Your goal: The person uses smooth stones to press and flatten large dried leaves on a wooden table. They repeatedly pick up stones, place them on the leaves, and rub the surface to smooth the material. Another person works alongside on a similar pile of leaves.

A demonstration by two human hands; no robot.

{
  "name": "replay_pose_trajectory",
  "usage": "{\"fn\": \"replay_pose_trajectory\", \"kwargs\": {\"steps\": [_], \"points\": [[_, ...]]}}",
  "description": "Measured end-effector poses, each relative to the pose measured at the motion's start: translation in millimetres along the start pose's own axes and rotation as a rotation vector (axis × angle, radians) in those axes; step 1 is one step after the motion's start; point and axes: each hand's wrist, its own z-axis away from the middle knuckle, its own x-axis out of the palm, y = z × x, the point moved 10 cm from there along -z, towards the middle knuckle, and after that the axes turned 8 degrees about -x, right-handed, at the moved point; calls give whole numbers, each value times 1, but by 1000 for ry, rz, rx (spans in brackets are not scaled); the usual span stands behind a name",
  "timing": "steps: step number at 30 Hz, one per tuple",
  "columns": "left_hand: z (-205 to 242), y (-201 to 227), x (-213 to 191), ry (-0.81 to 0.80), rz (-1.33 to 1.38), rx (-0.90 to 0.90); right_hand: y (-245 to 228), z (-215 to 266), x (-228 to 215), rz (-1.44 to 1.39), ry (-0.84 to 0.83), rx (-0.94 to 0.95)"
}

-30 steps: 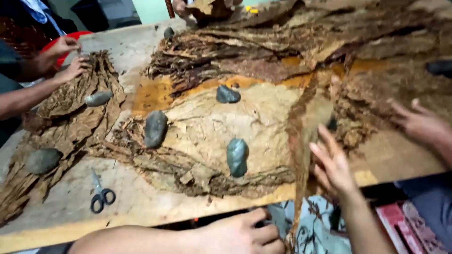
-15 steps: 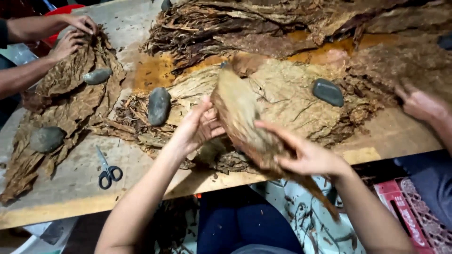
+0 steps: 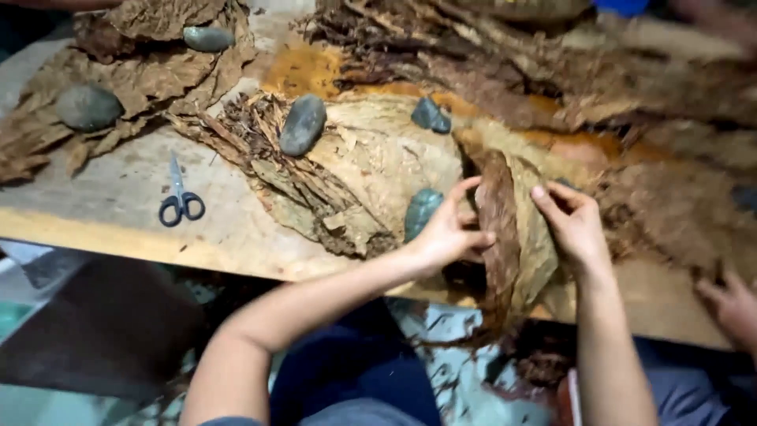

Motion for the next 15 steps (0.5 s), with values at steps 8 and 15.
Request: {"fn": "replay_pose_trajectory", "kwargs": {"steps": [8, 15], "points": [[37, 65, -26, 263, -258, 404, -72, 9, -4, 110, 124, -456], [24, 78, -25, 187, -95, 270, -144, 14, 84, -41, -204, -453]]}}
